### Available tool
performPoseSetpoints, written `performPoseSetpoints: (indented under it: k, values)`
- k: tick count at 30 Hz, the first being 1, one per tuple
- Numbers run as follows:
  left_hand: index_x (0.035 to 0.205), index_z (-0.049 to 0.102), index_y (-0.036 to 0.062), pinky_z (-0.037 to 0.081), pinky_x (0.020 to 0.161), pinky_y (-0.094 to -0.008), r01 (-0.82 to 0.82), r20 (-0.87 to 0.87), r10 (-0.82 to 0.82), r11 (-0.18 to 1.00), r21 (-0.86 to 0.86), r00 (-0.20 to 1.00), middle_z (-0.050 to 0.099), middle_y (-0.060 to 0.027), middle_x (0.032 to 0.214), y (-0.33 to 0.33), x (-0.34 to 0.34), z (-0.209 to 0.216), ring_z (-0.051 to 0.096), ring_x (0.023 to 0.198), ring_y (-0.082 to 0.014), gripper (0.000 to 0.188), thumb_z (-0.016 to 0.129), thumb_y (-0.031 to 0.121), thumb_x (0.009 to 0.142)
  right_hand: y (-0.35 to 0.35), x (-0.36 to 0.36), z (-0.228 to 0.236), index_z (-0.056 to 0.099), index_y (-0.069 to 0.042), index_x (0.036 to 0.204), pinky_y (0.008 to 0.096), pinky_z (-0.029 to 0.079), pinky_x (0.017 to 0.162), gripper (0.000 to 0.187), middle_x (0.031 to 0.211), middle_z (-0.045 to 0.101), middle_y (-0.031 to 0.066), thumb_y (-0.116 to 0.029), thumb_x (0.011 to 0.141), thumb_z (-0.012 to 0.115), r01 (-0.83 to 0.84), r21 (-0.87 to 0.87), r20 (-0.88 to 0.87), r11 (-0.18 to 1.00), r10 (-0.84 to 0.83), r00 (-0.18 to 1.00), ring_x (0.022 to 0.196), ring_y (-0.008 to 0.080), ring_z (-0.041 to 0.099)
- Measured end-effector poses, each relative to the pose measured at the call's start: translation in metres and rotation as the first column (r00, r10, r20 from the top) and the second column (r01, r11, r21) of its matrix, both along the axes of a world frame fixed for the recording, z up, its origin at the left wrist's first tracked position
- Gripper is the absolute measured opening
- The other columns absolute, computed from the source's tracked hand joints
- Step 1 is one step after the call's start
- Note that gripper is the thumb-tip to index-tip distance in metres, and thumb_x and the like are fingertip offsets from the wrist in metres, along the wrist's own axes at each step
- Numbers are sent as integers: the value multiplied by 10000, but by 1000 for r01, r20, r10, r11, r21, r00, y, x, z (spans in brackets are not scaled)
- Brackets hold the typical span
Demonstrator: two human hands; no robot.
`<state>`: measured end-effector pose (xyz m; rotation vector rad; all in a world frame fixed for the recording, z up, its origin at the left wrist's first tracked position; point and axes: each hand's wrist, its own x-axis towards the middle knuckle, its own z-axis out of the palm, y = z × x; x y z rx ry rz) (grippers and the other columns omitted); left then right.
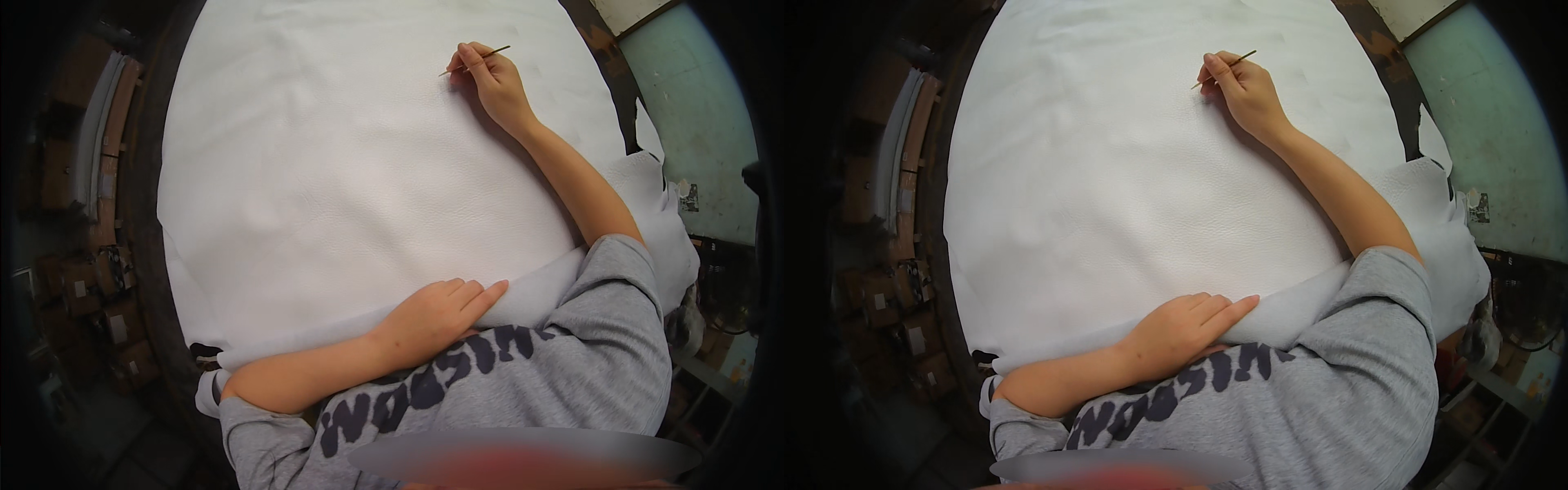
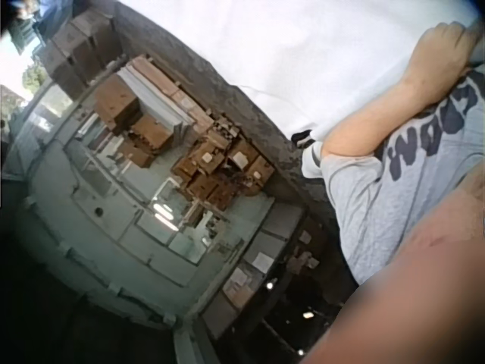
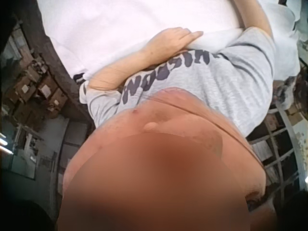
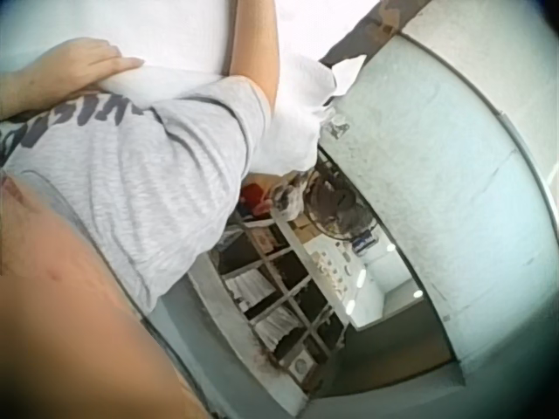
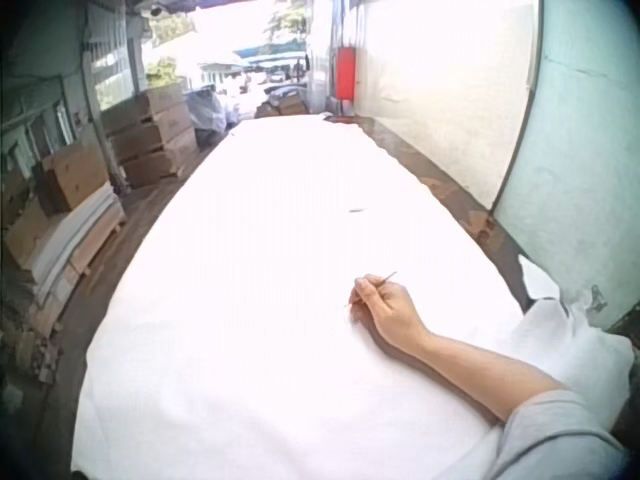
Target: The person marks a large white fabric with a pencil, repeatedly folding and unfolding sections to access different areas. After marking, the person folds the fabric and carries it through a warehouse.
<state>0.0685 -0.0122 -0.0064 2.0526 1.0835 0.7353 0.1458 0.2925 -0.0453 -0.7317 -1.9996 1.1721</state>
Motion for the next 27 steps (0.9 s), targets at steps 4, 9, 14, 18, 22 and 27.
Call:
performPoseSetpoints:
  k: [4,9,14,18,22,27]
  values:
    - [1418,464,-57,498,799,-337,-16,7,16,1000,19,1000,574,-100,968,-1,0,-2,580,862,-234,695,707,209,824,46,-3,-2,685,-40,986,282,500,923,443,914,680,51,-380,1102,426,150,-52,-11,987,-151,989,887,128,659]
    - [1462,442,-6,516,829,-368,-1,-11,0,999,-42,1000,614,-112,1016,-2,0,-3,611,889,-256,635,659,192,900,47,1,-11,691,-43,935,269,497,895,459,854,689,48,-388,1098,434,100,114,99,988,-111,989,843,121,655]
    - [1423,471,-42,507,809,-352,-14,49,15,1000,-15,999,597,-104,995,-3,-1,-4,599,884,-242,634,678,158,858,26,8,-4,685,-47,894,269,504,841,459,814,684,39,-384,1095,447,129,80,175,988,-141,974,796,113,644]
    - [1395,492,-57,503,798,-345,-38,66,37,999,24,997,589,-100,985,-4,0,-7,595,883,-233,611,676,128,842,9,14,0,681,-45,888,266,508,802,444,808,678,41,-373,1093,462,107,92,183,990,-123,975,770,111,635]
    - [1382,503,-52,504,798,-338,-55,59,53,998,25,997,585,-97,976,-5,1,-9,597,883,-229,590,669,128,845,-6,15,-1,676,-31,887,271,515,802,450,807,674,44,-366,1096,460,42,119,205,992,-66,977,769,116,636]
    - [1370,510,-49,505,795,-331,-55,32,53,998,42,998,580,-91,962,-5,2,-9,598,882,-228,572,653,140,850,-17,9,0,675,-37,841,254,476,720,494,718,661,35,-395,1095,448,-32,171,140,985,8,990,702,111,607]
